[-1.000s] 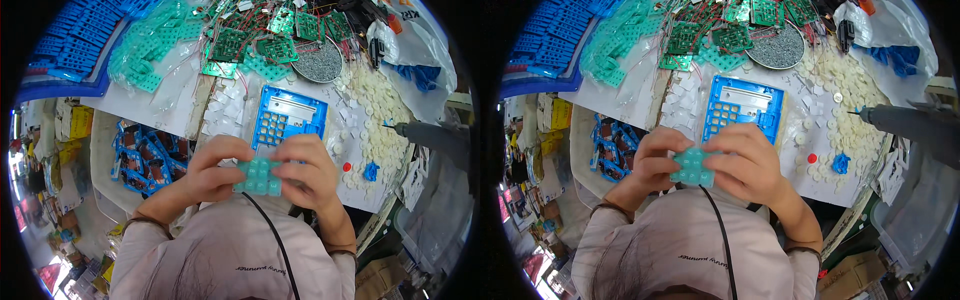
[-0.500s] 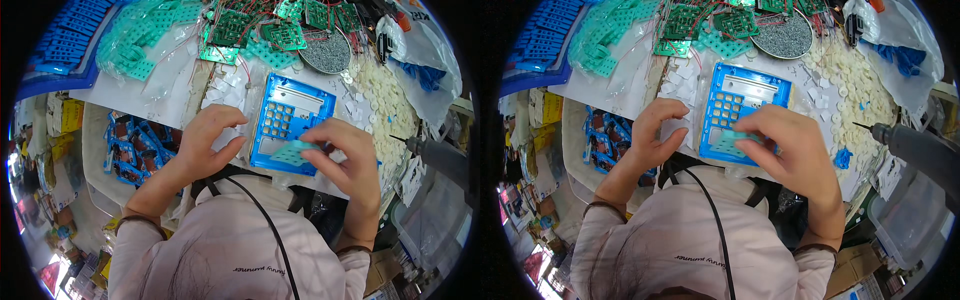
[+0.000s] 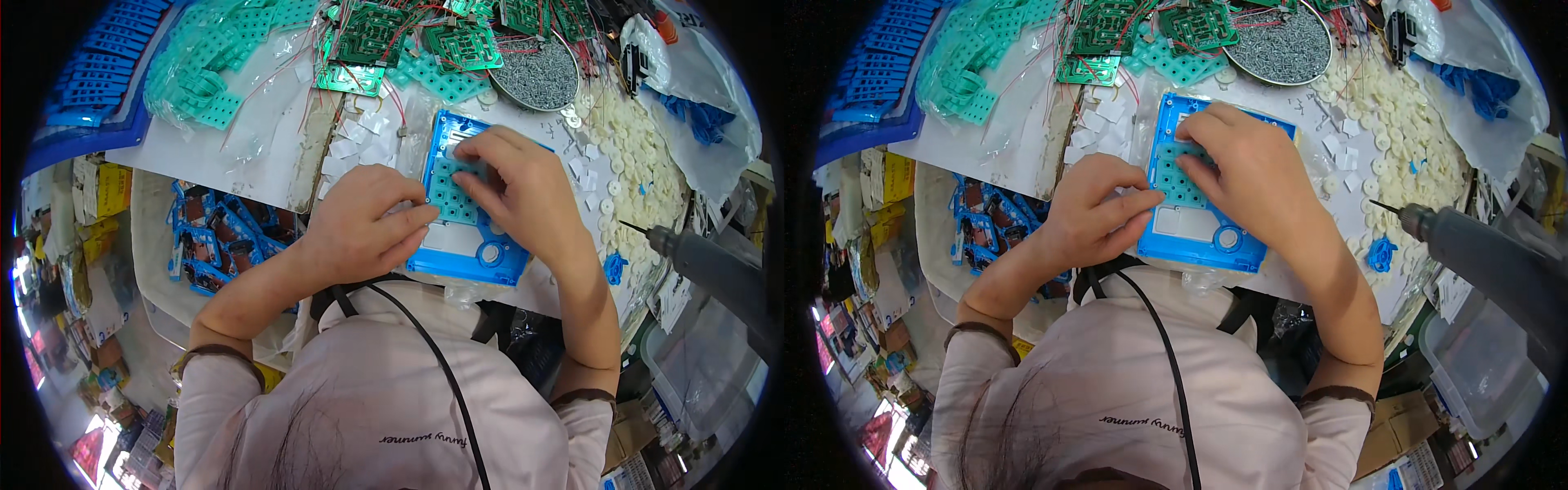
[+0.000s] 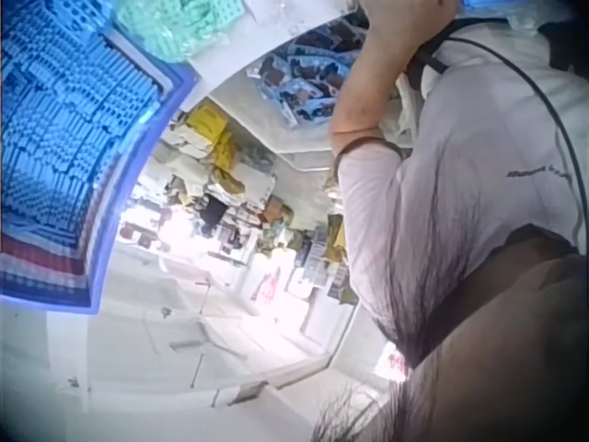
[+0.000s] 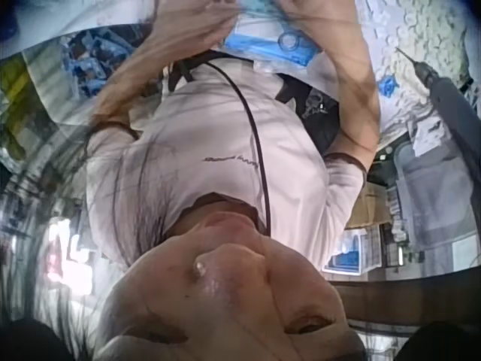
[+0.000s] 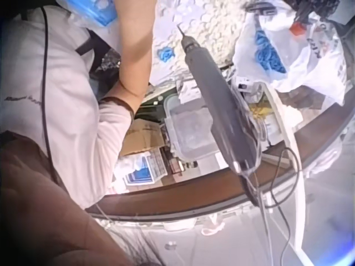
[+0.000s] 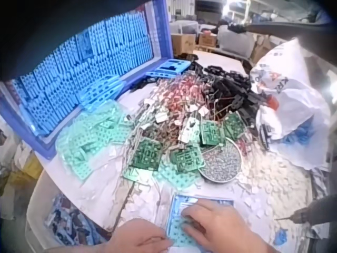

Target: Assembling the components of a blue electronic device using a power screwdriver.

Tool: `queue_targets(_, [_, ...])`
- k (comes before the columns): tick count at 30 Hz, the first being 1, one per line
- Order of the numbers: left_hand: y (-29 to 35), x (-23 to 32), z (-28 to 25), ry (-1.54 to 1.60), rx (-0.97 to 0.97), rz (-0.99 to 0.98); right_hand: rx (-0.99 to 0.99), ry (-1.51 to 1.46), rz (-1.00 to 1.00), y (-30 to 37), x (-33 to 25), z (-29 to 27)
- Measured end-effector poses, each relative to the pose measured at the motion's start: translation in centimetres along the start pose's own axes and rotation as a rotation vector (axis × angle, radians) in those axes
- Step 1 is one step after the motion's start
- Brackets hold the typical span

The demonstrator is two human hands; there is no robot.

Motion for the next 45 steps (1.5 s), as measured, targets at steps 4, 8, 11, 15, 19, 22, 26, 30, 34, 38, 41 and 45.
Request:
queue_targets(4, [0.2, -0.1, 0.2, 0.000, -0.010, 0.000, 0.149, 0.189, -0.193, 2.3, -2.3, -0.8])
queue_targets(8, [-0.3, -0.4, -0.1, 0.017, -0.006, 0.008, -0.063, 0.165, -0.192, 5.0, -3.4, 1.5])
queue_targets(11, [-1.0, -1.0, -0.4, 0.000, -0.008, 0.000, -0.079, 0.226, -0.173, 5.2, -3.7, 2.5])
queue_targets(15, [-1.5, -2.0, -1.0, -0.024, 0.026, -0.084, 0.097, 0.183, -0.226, 4.9, -2.8, 1.4])
queue_targets(19, [-2.0, -2.0, -1.2, -0.019, 0.051, -0.115, 0.112, 0.232, -0.091, 2.2, -1.7, 1.3])
queue_targets(22, [-1.6, -2.1, -1.0, 0.008, 0.066, -0.140, 0.091, 0.198, -0.102, 1.4, -1.7, 2.0])
queue_targets(26, [-0.4, -2.3, -0.5, 0.046, 0.072, -0.186, 0.084, 0.108, -0.095, 1.4, -1.2, 2.0])
queue_targets(30, [0.3, -2.2, -0.1, 0.074, 0.090, -0.156, 0.057, 0.049, -0.053, 1.6, -0.5, 1.8])
queue_targets(34, [0.5, -2.0, 0.3, 0.091, 0.098, -0.128, 0.089, 0.030, 0.009, 1.7, -0.6, 1.6])
queue_targets(38, [0.7, -1.1, 0.3, 0.069, 0.105, -0.067, 0.119, 0.006, 0.004, 1.9, 0.0, 1.7])
queue_targets(41, [0.9, -0.8, 0.6, 0.049, 0.156, -0.048, 0.133, 0.002, -0.034, 2.0, 0.3, 1.6])
queue_targets(45, [0.8, -0.9, 0.6, 0.036, 0.120, -0.036, 0.105, 0.051, -0.105, 2.2, -0.2, 1.6])
Point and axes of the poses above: each hand's wrist, its own y-axis away from the middle knuckle, its own z-axis out of the palm, x = y × z, the point moved 7 cm from there along -y, towards the middle knuckle, and after that the axes turned 14 degrees about -y, right-handed, at the moved point
